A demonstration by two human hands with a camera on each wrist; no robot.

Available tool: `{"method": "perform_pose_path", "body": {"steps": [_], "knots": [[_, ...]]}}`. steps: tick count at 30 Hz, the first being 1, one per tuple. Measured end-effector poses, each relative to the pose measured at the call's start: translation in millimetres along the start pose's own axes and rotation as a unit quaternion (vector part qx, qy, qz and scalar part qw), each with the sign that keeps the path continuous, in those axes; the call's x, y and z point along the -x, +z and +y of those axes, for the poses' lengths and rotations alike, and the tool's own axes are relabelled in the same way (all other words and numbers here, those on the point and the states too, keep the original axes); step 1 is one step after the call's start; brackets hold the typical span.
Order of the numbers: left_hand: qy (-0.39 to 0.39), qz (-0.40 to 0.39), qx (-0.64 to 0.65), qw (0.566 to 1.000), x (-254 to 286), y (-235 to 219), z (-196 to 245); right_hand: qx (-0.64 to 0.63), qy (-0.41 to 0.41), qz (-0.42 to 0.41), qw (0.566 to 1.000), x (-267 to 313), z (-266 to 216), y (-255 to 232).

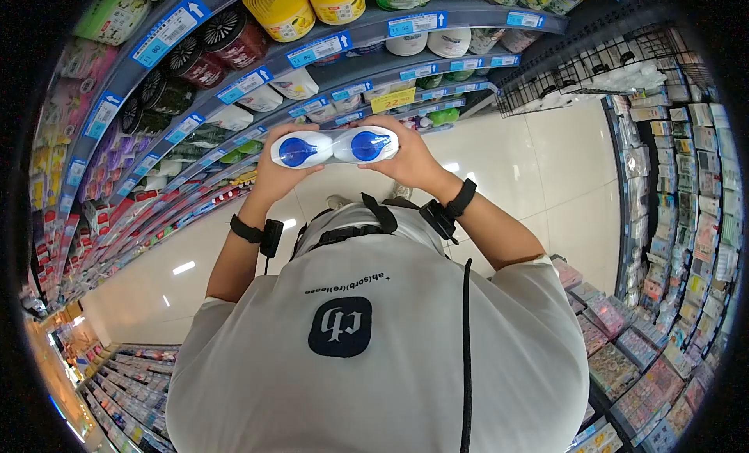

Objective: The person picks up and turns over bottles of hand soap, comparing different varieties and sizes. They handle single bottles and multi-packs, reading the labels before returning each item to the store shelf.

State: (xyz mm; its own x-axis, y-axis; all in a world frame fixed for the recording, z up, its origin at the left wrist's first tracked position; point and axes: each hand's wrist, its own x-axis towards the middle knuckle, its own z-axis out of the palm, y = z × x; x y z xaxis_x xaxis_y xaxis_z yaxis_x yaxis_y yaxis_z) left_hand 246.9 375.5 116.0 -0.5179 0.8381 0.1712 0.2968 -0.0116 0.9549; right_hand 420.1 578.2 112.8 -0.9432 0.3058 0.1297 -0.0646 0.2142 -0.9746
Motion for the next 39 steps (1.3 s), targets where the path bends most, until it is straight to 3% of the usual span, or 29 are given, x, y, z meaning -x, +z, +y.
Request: {"method": "perform_pose_path", "body": {"steps": [2, 5, 7, 8, 10, 11, 12, 13, 14, 15, 16, 17, 18, 19, 21, 23, 25, 32, 36, 39], "knots": [[-0.006, 0.011, 0.038, 0.999, -1.9, 2.4, -2.1, 0.006, -0.02, -0.006, 1.0, -3.1, -4.6, -4.6], [0.049, 0.031, -0.008, 0.998, -11.4, 1.7, -10.6, 0.075, -0.044, 0.01, 0.996, -7.4, -9.4, -11.8], [0.118, 0.018, -0.154, 0.981, -23.0, 0.8, -13.7, 0.165, -0.068, 0.022, 0.984, -10.3, -9.3, -18.7], [0.12, 0.018, -0.154, 0.981, -27.5, 3.5, -15.9, 0.166, -0.069, 0.022, 0.983, -11.4, -8.3, -21.1], [0.125, 0.113, -0.17, 0.971, -34.0, 14.2, -25.5, 0.197, -0.15, 0.054, 0.967, -15.2, -3.5, -23.9], [0.127, 0.116, -0.172, 0.97, -36.7, 24.1, -32.5, 0.197, -0.153, 0.053, 0.967, -17.6, -1.4, -25.6], [0.031, 0.153, -0.032, 0.987, -39.0, 37.9, -41.6, 0.233, -0.177, 0.077, 0.953, -19.2, 0.6, -27.6], [-0.066, 0.184, 0.11, 0.975, -42.0, 48.3, -49.2, 0.268, -0.199, 0.101, 0.937, -20.5, 2.6, -29.8], [-0.159, 0.131, 0.147, 0.967, -46.9, 53.6, -57.1, 0.27, -0.201, 0.099, 0.937, -22.0, 4.7, -31.0], [-0.158, 0.133, 0.15, 0.967, -51.5, 61.7, -49.3, 0.25, -0.188, 0.125, 0.942, -24.2, 7.4, -31.6], [-0.19, 0.116, 0.339, 0.914, -57.6, 70.5, -34.6, 0.229, -0.174, 0.149, 0.946, -26.3, 10.7, -32.9], [-0.214, 0.094, 0.515, 0.825, -61.6, 75.8, -26.7, 0.23, -0.175, 0.146, 0.946, -28.8, 14.5, -35.5], [-0.197, 0.044, 0.564, 0.801, -69.0, 74.3, -39.0, 0.246, -0.193, 0.151, 0.938, -32.7, 18.8, -39.3], [-0.195, 0.047, 0.567, 0.799, -76.0, 73.5, -50.5, 0.261, -0.21, 0.154, 0.929, -36.3, 23.2, -43.1], [-0.213, -0.011, 0.705, 0.676, -87.5, 74.2, -64.7, 0.257, -0.187, 0.15, 0.936, -41.6, 32.5, -48.7], [-0.189, 0.021, 0.712, 0.675, -94.5, 81.6, -68.9, 0.252, -0.163, 0.143, 0.943, -45.8, 40.3, -53.2], [-0.22, 0.091, 0.707, 0.666, -103.1, 84.4, -61.3, 0.26, -0.174, 0.135, 0.94, -52.2, 45.7, -57.4], [-0.235, 0.187, 0.684, 0.665, -113.1, 85.4, -69.5, 0.244, -0.181, 0.1, 0.947, -76.7, 59.5, -66.9], [-0.204, 0.183, 0.687, 0.673, -116.7, 80.0, -74.2, 0.233, -0.202, 0.084, 0.948, -94.1, 64.2, -69.1], [-0.186, 0.182, 0.66, 0.705, -120.1, 78.5, -73.2, 0.23, -0.199, 0.075, 0.95, -106.1, 65.1, -72.5]]}}
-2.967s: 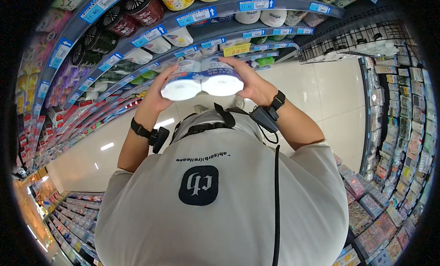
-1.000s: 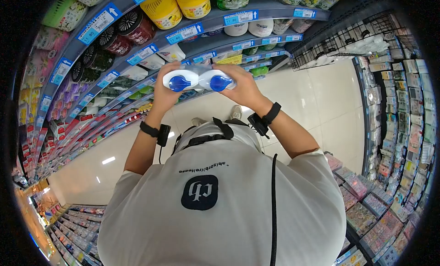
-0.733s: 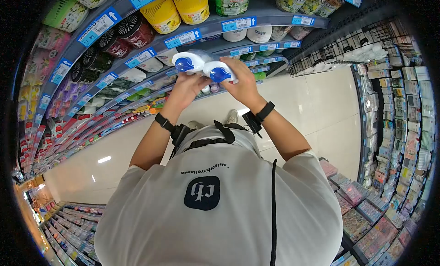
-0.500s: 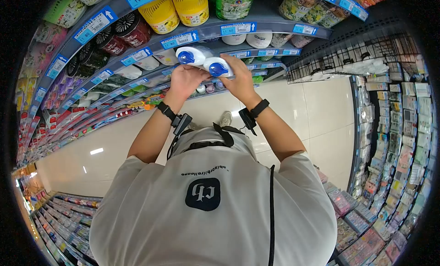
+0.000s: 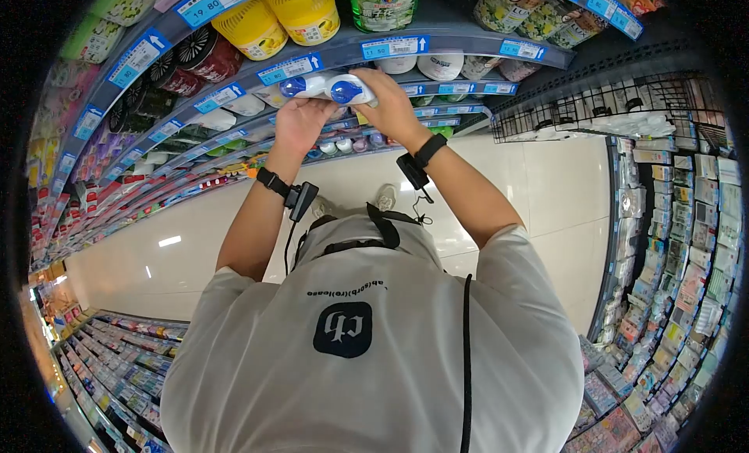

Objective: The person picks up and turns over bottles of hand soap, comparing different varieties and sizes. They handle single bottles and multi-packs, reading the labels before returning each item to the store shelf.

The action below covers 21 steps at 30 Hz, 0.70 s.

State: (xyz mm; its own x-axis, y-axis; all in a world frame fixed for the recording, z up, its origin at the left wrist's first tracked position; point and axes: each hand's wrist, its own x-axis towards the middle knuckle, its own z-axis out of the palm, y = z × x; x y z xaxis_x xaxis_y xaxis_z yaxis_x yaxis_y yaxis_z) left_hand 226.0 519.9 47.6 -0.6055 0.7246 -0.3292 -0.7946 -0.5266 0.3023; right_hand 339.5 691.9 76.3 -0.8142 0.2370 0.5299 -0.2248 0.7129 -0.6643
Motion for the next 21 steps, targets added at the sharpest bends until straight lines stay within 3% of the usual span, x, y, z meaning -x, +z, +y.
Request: {"method": "perform_pose_path", "body": {"steps": [3, 5, 8, 12, 14, 17, 21], "knots": [[0.028, 0.028, -0.021, 0.999, 5.2, 9.0, -3.9, -0.051, 0.018, -0.031, 0.998, -12.1, 11.8, 0.6], [0.092, 0.03, -0.056, 0.994, 9.0, 20.2, -8.3, -0.035, 0.045, -0.051, 0.997, -12.7, 26.2, 5.2], [0.067, 0.029, -0.051, 0.996, -1.3, 3.4, -7.5, -0.019, 0.068, -0.081, 0.994, -17.8, 35.3, 6.2], [0.089, 0.053, -0.1, 0.99, 5.0, 29.3, -9.0, -0.057, 0.068, -0.082, 0.993, -26.8, 44.0, 11.3], [0.094, 0.111, -0.095, 0.985, 4.4, 39.5, -8.9, -0.089, 0.095, -0.098, 0.987, -31.8, 55.1, 16.2], [0.106, 0.069, -0.154, 0.98, -3.3, 36.0, -7.8, -0.056, 0.075, -0.075, 0.993, -34.8, 66.4, 24.3], [0.106, 0.086, -0.183, 0.974, -5.1, 41.7, -5.6, -0.031, 0.092, -0.087, 0.991, -36.1, 67.0, 24.9]]}}
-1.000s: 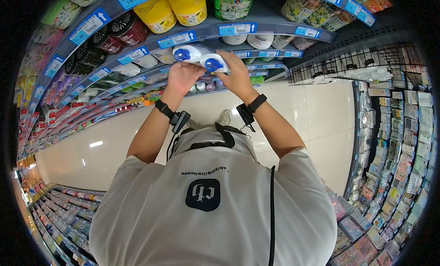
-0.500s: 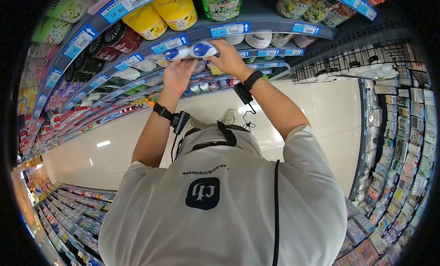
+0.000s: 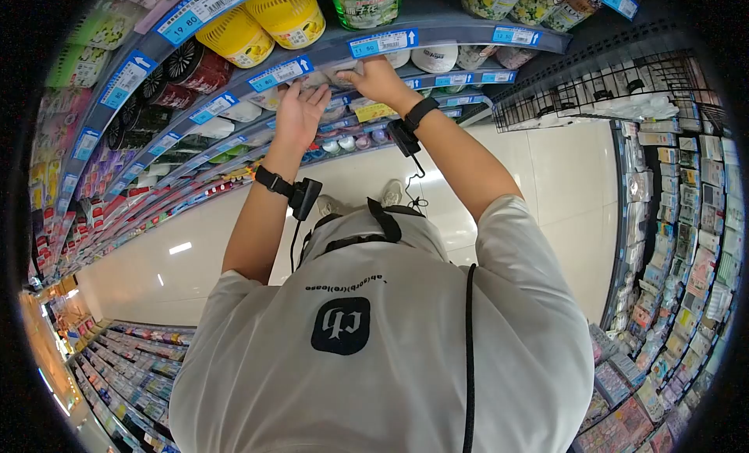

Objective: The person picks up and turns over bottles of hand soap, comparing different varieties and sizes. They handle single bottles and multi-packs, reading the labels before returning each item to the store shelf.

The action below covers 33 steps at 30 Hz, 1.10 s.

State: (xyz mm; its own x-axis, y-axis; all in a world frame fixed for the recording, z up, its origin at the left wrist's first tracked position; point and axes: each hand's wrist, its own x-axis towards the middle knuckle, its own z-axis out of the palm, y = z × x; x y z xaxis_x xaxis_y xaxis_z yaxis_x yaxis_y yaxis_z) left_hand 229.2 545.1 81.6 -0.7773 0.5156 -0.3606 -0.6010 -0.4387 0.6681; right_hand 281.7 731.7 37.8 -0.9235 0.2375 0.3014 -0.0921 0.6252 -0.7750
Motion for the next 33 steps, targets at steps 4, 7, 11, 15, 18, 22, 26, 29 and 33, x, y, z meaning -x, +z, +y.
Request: {"method": "perform_pose_path", "body": {"steps": [4, 7, 11, 15, 18, 22, 26, 29, 33], "knots": [[0.001, -0.006, -0.033, 0.999, -2.8, -8.6, -1.2, -0.004, -0.017, 0.031, 0.999, 6.7, -0.1, 4.6], [-0.002, -0.004, -0.051, 0.999, 0.9, -8.8, 0.4, 0.042, -0.002, 0.042, 0.998, 13.3, -3.7, 8.2], [0.008, 0.008, -0.1, 0.995, 16.2, -13.0, -8.2, 0.037, 0.003, 0.115, 0.993, 35.3, -17.5, 9.9], [-0.039, 0.004, -0.14, 0.989, 31.5, -39.1, -38.8, 0.019, 0.025, 0.127, 0.991, 85.9, -15.6, 14.9], [-0.096, -0.025, -0.208, 0.973, 36.0, -58.1, -56.7, -0.005, 0.104, 0.042, 0.994, 132.3, -4.3, 10.7], [-0.136, -0.027, -0.249, 0.958, 49.3, -58.7, -65.1, -0.038, 0.175, 0.001, 0.984, 164.0, 11.5, 0.4], [-0.148, -0.031, -0.243, 0.958, 52.6, -54.2, -72.1, -0.037, 0.168, 0.021, 0.985, 155.4, 10.5, -8.4], [-0.122, -0.034, -0.25, 0.96, 48.6, -54.8, -72.6, 0.003, 0.1, 0.054, 0.994, 118.1, -3.1, -8.8], [-0.03, -0.029, -0.293, 0.955, 33.2, -44.7, -59.7, 0.04, 0.017, 0.123, 0.991, 80.1, -1.3, 15.8]]}}
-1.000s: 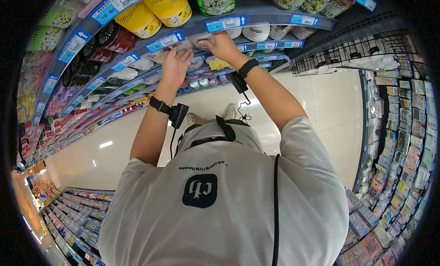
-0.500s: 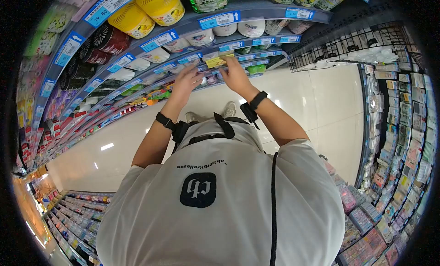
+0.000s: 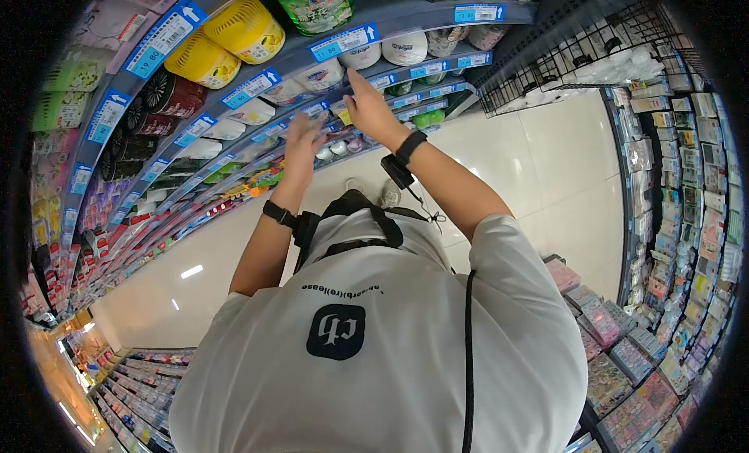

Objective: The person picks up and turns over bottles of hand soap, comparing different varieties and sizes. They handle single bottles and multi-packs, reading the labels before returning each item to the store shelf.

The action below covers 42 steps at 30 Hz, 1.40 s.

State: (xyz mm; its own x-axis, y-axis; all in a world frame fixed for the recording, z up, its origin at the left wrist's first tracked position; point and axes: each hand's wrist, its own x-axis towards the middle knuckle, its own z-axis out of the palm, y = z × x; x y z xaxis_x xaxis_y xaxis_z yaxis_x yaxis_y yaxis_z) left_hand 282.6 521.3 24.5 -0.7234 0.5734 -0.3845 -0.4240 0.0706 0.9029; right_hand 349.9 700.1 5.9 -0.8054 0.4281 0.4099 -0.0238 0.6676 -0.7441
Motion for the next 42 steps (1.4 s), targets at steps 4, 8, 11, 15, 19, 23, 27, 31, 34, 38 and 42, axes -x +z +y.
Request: {"method": "perform_pose_path", "body": {"steps": [4, 8, 11, 15, 19, 23, 27, 31, 34, 38, 42], "knots": [[0.094, 0.008, 0.032, 0.995, -13.0, 6.7, 26.8, -0.009, 0.011, -0.007, 1.0, -7.5, -9.1, 15.9], [0.143, 0.04, -0.045, 0.988, -24.7, 14.8, 24.8, 0.01, 0.021, -0.014, 1.0, -10.2, -15.2, 20.4], [0.157, 0.071, -0.077, 0.982, -31.4, 19.6, 15.7, 0.009, 0.027, -0.017, 0.999, -12.2, -22.1, 18.8], [0.16, 0.088, -0.073, 0.98, -36.7, 22.2, 11.1, -0.005, 0.016, -0.042, 0.999, -12.5, -21.8, 13.1], [0.178, 0.125, -0.082, 0.973, -35.9, 34.5, 2.5, -0.043, 0.021, -0.088, 0.995, -7.6, -6.4, 0.2], [0.183, 0.143, -0.1, 0.968, -29.5, 75.3, -6.8, -0.046, 0.001, -0.11, 0.993, 5.5, 17.4, -44.1], [0.212, 0.095, -0.145, 0.962, -16.8, 131.8, -21.0, -0.034, 0.001, -0.094, 0.995, 7.3, 44.8, -95.8], [0.217, 0.065, -0.272, 0.935, -17.1, 155.3, -45.2, 0.003, -0.026, -0.031, 0.999, 4.1, 58.2, -141.9], [0.191, 0.04, -0.323, 0.926, -10.5, 162.7, -42.6, -0.027, -0.003, -0.008, 1.0, -9.7, 53.6, -160.5], [0.25, 0.043, -0.408, 0.877, -6.0, 167.7, -18.2, 0.025, -0.097, -0.04, 0.994, -37.7, 40.2, -157.1], [0.297, 0.153, -0.347, 0.876, -40.8, 159.3, 0.3, 0.016, -0.104, -0.037, 0.994, -65.5, 39.4, -118.6]]}}
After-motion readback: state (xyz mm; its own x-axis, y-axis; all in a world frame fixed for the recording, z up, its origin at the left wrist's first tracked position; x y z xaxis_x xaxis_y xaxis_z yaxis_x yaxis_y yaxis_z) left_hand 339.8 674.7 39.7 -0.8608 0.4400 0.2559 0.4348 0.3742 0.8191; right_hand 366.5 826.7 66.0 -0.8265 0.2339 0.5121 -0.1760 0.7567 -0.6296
